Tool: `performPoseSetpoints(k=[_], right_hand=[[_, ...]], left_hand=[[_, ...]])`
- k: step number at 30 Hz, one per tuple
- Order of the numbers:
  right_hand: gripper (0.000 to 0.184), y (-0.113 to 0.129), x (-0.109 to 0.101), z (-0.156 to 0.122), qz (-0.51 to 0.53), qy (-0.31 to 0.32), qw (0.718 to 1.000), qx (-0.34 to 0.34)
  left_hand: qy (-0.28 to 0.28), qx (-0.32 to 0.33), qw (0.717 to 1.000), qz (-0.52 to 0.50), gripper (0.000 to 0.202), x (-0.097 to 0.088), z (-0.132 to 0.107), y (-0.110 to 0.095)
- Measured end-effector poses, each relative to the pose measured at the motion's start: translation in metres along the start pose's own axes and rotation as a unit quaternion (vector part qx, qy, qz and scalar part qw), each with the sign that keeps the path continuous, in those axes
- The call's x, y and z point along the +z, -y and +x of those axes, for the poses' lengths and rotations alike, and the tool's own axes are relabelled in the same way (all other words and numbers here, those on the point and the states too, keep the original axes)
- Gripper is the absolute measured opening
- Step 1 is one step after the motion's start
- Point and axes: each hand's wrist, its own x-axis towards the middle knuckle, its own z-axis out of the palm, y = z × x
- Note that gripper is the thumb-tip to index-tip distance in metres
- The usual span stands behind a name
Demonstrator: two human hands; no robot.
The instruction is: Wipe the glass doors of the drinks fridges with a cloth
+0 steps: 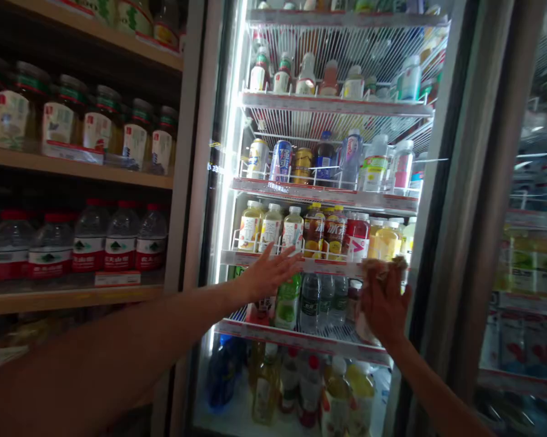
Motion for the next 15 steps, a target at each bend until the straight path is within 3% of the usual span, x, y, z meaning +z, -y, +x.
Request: performPoseSetpoints(k=[3, 5, 9, 10, 13, 15], right_hand=[[0.031, 0.038, 0.0, 0.004, 0.107, 0.06, 0.983, -0.133], [0.028, 0.052, -0.001, 0.012, 0.131, 0.083, 0.971, -0.181], [0.03, 0.068, 0.003, 0.03, 0.106, 0.045, 0.987, -0.109], [0.031, 0.073, 0.005, 0.031, 0.107, 0.046, 0.986, -0.121], [0.034, 0.088, 0.008, 0.031, 0.142, 0.083, 0.941, -0.296], [0.034, 0.093, 0.009, 0.039, 0.15, 0.092, 0.923, -0.342]], left_hand=[[0.008, -0.006, 1.0, 0.005, 0.067, -0.001, -0.011, 0.006], [0.008, -0.015, 1.0, 0.01, 0.077, -0.003, -0.019, 0.012], [0.029, -0.06, 0.998, 0.014, 0.088, -0.006, -0.032, 0.022], [0.039, -0.066, 0.997, 0.015, 0.087, -0.007, -0.035, 0.024], [0.062, -0.069, 0.996, 0.02, 0.081, -0.01, -0.042, 0.028], [0.069, -0.072, 0.995, 0.025, 0.081, -0.011, -0.046, 0.031]])
